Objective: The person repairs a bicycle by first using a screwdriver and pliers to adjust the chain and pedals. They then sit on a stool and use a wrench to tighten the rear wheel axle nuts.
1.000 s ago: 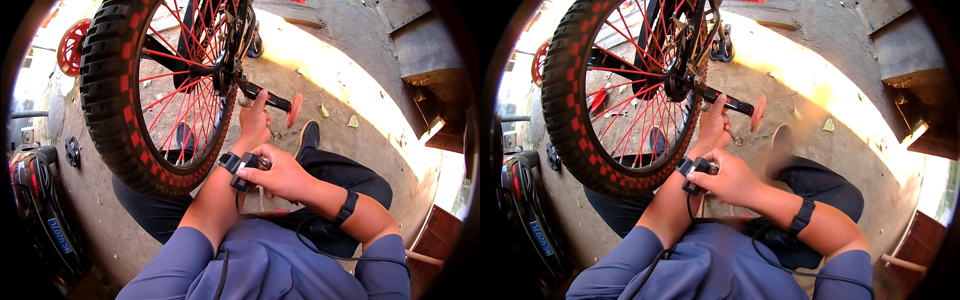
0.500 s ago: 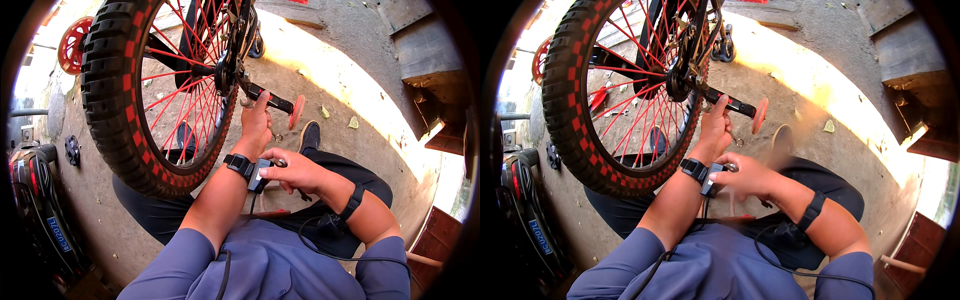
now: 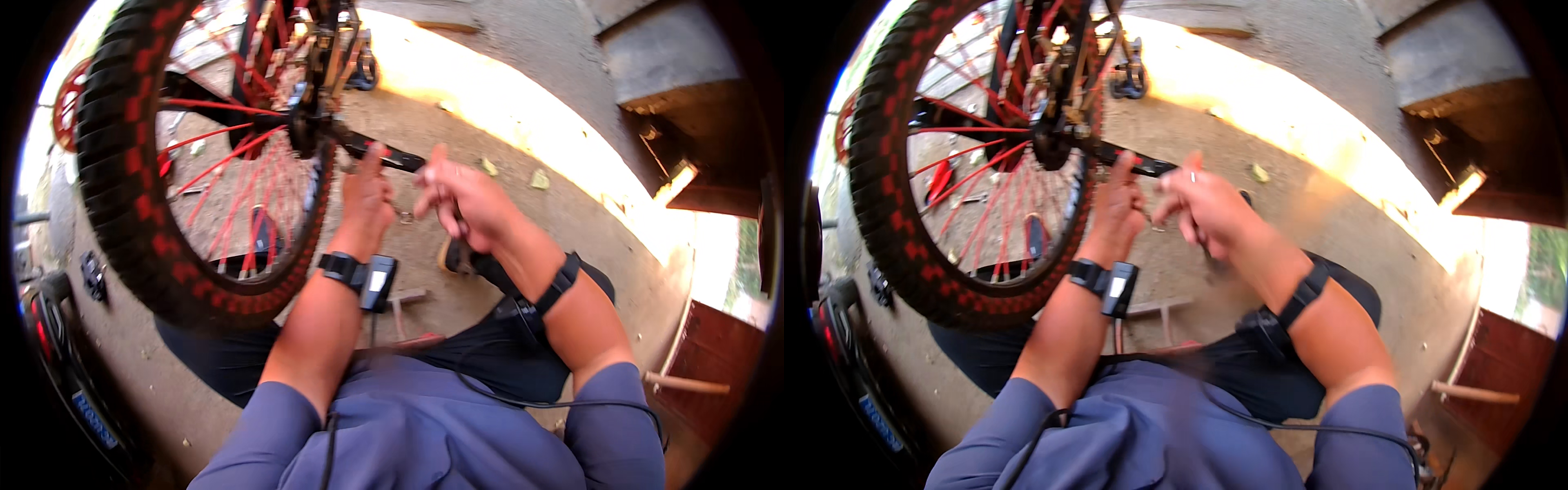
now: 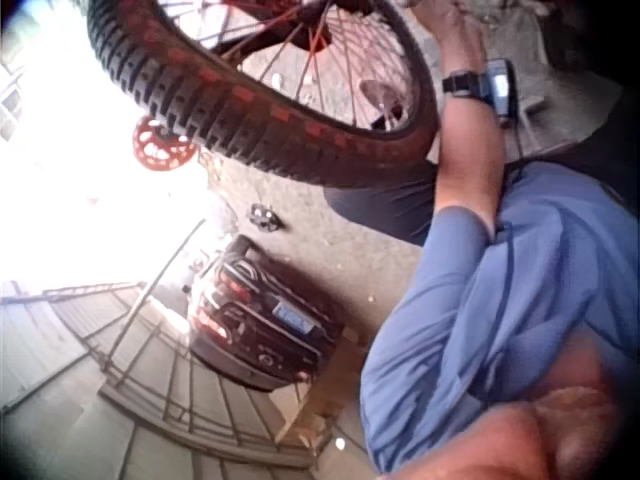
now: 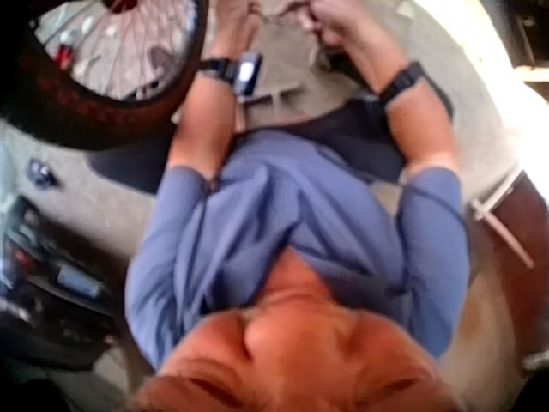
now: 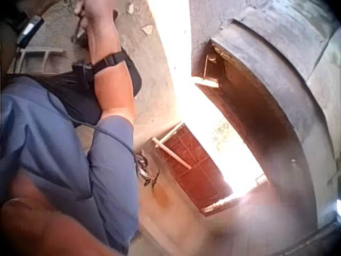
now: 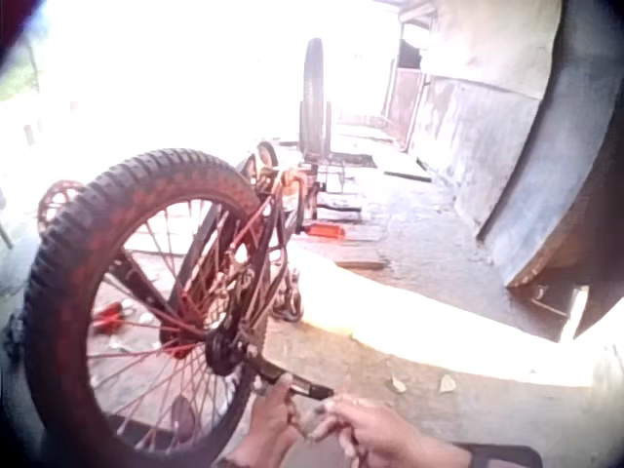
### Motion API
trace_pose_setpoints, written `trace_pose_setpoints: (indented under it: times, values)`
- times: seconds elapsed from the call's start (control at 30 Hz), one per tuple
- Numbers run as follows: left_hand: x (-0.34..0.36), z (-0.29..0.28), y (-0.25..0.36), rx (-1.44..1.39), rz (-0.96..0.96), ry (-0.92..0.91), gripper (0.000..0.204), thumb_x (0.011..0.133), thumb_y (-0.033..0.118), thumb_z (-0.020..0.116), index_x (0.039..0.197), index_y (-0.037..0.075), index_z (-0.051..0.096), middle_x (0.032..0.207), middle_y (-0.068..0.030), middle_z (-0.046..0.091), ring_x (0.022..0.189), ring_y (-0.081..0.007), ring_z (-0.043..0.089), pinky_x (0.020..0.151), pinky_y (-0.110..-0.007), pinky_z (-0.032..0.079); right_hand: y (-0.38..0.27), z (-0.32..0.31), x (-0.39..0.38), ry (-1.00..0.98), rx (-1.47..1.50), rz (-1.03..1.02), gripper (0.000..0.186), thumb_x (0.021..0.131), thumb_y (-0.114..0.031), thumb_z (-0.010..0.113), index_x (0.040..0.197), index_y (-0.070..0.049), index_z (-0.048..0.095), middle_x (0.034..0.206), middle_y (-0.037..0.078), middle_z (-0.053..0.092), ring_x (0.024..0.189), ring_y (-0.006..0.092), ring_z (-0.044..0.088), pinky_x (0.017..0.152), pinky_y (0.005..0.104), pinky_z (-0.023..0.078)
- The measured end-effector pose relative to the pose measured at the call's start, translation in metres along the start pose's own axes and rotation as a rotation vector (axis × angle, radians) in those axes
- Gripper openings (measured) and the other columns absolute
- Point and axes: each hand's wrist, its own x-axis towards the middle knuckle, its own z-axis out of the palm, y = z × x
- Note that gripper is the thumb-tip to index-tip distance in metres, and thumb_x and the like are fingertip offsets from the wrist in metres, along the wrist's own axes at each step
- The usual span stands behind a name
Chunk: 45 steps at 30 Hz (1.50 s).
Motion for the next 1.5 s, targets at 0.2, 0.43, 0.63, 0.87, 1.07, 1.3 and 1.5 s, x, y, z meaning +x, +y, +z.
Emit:
trace_pose_setpoints:
  times: [0.2,0.43,0.63,0.87,1.07,1.3,1.5]
  values:
    - [-0.003,0.007,0.002,-0.020,-0.032,0.049,0.030,0.083,0.034,0.082,0.084,0.014,0.060,0.071,0.0038,0.053,0.048,-0.0044,0.040,0.041,-0.023,0.028,-0.042,-0.036,0.010,0.212,0.352,-0.147,0.029,0.098,-0.025,0.047,0.111,-0.001,0.057,0.084,0.011,0.066,0.045,0.0100,0.047,0.040,0.0232,0.031]
    - [-0.001,0.002,0.005,-0.051,-0.067,0.047,0.029,0.083,0.029,0.083,0.092,0.014,0.059,0.075,0.0032,0.055,0.048,-0.0051,0.039,0.042,-0.024,0.029,-0.052,-0.044,0.016,0.239,0.443,-0.206,0.027,0.098,-0.025,0.046,0.109,-0.004,0.058,0.083,0.008,0.065,0.048,0.0096,0.047,0.043,0.0226,0.030]
    - [0.000,0.002,0.006,-0.049,-0.079,0.061,0.028,0.083,0.028,0.082,0.092,0.014,0.059,0.075,0.0030,0.055,0.047,-0.0051,0.039,0.041,-0.024,0.029,-0.046,-0.034,0.032,0.312,0.094,-0.334,0.028,0.098,-0.026,0.051,0.112,-0.003,0.060,0.086,0.009,0.066,0.053,0.0107,0.053,0.045,0.0242,0.037]
    - [-0.006,0.002,0.010,0.002,-0.049,0.003,0.027,0.084,0.033,0.081,0.088,0.014,0.062,0.073,0.0040,0.056,0.050,-0.0035,0.039,0.043,-0.022,0.028,-0.003,-0.008,0.085,0.267,-0.854,-0.422,0.050,0.094,-0.038,0.064,0.128,-0.002,0.061,0.109,0.018,0.070,0.081,0.0261,0.071,0.062,0.0320,0.055]
    - [-0.008,0.000,0.011,0.034,-0.060,0.005,0.025,0.092,0.037,0.071,0.087,0.015,0.061,0.070,0.0057,0.054,0.049,-0.0032,0.039,0.043,-0.023,0.029,-0.017,0.029,0.080,0.199,-0.860,-0.233,0.057,0.091,-0.043,0.065,0.135,-0.007,0.058,0.114,0.017,0.069,0.085,0.0325,0.072,0.049,0.0395,0.058]
    - [-0.005,-0.005,0.008,0.019,-0.053,0.023,0.022,0.092,0.031,0.072,0.086,0.015,0.058,0.066,0.0057,0.052,0.047,-0.0045,0.040,0.042,-0.024,0.029,-0.010,0.034,0.105,0.174,-0.983,-0.249,0.043,0.089,-0.042,0.065,0.121,-0.014,0.069,0.102,0.013,0.073,0.090,0.0300,0.071,0.075,0.0427,0.054]
    - [-0.011,-0.006,0.014,0.017,-0.061,0.006,0.020,0.088,0.024,0.075,0.094,0.013,0.059,0.066,0.0044,0.054,0.045,-0.0051,0.040,0.040,-0.024,0.028,-0.009,0.034,0.119,0.110,-0.984,-0.264,0.039,0.091,-0.034,0.067,0.116,-0.005,0.069,0.090,0.012,0.074,0.080,0.0221,0.071,0.074,0.0344,0.054]
